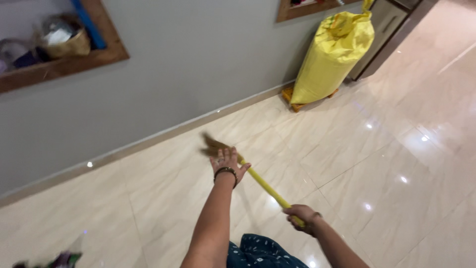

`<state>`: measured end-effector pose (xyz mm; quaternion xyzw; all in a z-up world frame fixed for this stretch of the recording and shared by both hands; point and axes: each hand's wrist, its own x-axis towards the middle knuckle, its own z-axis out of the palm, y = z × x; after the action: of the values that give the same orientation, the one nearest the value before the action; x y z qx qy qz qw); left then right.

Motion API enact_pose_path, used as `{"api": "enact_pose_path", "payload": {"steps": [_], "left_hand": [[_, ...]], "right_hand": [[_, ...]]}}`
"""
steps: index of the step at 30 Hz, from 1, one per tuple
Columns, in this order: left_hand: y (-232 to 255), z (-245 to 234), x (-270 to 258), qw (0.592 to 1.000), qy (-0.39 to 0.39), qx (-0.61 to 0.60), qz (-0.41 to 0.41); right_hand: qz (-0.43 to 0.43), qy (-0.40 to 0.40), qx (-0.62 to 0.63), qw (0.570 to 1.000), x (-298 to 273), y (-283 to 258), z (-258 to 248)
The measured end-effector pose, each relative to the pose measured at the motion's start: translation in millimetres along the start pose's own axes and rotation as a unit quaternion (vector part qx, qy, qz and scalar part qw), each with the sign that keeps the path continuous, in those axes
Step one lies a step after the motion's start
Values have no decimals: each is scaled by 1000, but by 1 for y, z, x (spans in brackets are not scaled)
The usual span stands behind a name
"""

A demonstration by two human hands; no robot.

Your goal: The person sweeps debris including paper scraps and fabric pieces across a tiled floor using a broom, gathering the items into a pile near a doorway.

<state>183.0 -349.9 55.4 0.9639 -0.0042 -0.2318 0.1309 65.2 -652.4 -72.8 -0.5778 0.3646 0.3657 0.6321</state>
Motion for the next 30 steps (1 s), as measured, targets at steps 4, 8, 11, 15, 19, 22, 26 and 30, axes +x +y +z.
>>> {"api": "enact_pose_path", "payload": {"steps": [4, 8, 11, 15, 19, 22, 26, 30], "left_hand": [[41, -10, 48, 999, -7, -6, 47], [67, -11, 82, 997, -2, 22, 79], [68, -29, 111, 998, -38, 28, 37], [83, -57, 162, 999, -5, -10, -33], [120, -62, 189, 996, 11, -55, -65], [142, -74, 204, 994, 35, -75, -69], [141, -67, 204, 991, 66, -77, -93], [120, -65, 199, 982, 31, -97, -160]], "right_hand": [[-52, 9, 47, 997, -18, -31, -55], [-77, 57, 70, 993, -15, -55, -108], [-81, 86, 91, 989, 24, -108, -130], [-76, 142, 0, 987, 86, -175, -163], [-32, 118, -140, 983, 124, -246, -197], [-40, 105, -314, 943, 133, -274, -190], [-33, 33, -359, 932, 140, -270, -133], [4, -112, -340, 934, 143, -266, -51]]}}
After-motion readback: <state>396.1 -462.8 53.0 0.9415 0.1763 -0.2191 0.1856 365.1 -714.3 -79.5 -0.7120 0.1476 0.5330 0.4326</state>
